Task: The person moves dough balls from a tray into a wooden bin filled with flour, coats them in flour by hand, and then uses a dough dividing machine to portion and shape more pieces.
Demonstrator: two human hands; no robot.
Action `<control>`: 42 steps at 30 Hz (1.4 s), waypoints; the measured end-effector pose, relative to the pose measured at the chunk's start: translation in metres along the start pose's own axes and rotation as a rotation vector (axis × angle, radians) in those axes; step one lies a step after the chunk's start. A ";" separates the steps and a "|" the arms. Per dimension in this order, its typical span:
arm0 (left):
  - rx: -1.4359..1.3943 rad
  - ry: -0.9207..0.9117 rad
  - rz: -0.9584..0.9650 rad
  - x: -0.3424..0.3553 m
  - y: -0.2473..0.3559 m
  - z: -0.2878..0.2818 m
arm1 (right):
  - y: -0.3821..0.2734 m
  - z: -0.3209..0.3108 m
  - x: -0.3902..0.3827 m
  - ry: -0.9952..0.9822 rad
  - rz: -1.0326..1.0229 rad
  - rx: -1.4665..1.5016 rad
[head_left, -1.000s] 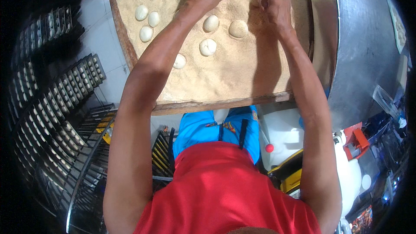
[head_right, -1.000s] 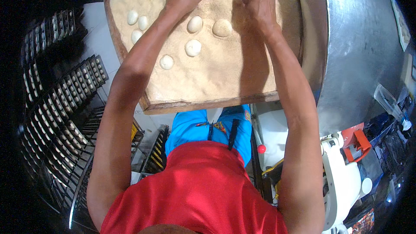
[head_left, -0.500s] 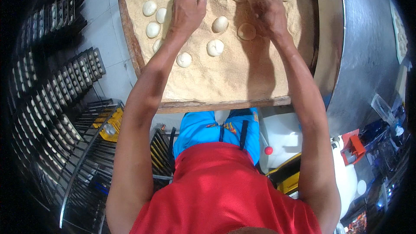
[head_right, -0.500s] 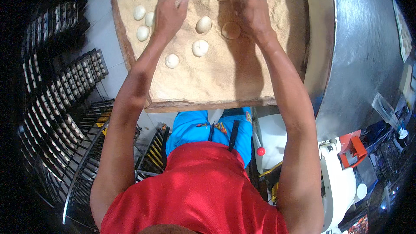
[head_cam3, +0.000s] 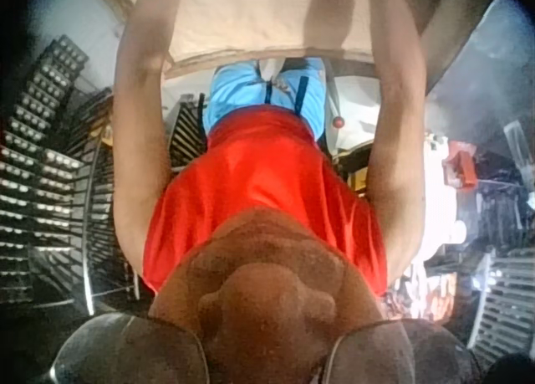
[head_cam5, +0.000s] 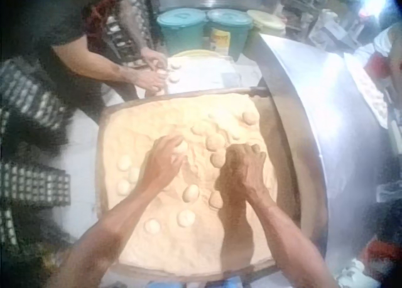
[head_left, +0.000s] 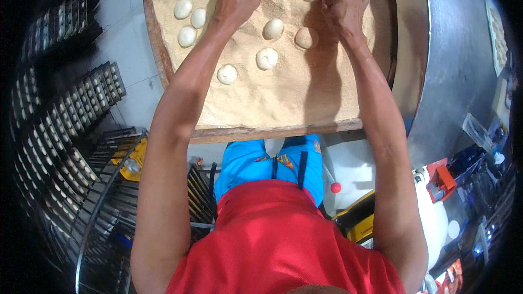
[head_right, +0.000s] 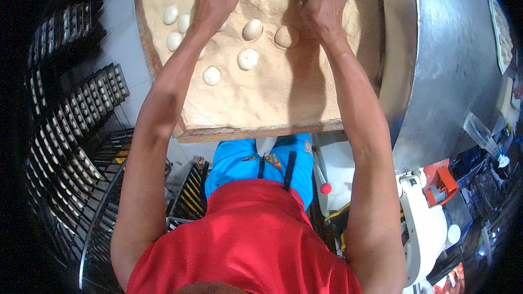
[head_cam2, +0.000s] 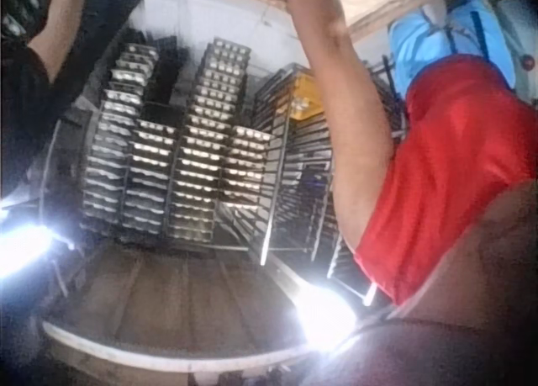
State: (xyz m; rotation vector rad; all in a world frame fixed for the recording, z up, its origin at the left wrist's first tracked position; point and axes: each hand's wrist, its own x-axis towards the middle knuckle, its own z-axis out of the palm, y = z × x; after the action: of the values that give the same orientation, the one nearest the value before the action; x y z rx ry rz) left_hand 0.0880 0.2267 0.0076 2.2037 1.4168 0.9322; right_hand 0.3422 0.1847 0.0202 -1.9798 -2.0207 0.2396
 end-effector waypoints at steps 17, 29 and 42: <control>-0.162 -0.123 -0.047 -0.006 0.015 0.007 | -0.033 -0.002 -0.094 -0.047 -0.232 0.206; -0.120 -0.392 0.140 -0.059 0.085 0.031 | 0.025 -0.040 -0.122 0.033 -0.031 0.170; 0.078 -0.604 0.101 -0.046 0.080 0.036 | 0.027 -0.029 -0.120 -0.015 -0.069 0.009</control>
State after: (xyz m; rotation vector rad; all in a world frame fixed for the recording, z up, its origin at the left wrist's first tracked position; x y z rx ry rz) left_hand 0.1533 0.1524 0.0157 2.3469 1.0709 0.1948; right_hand 0.3779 0.0638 0.0268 -1.9041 -2.0891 0.2489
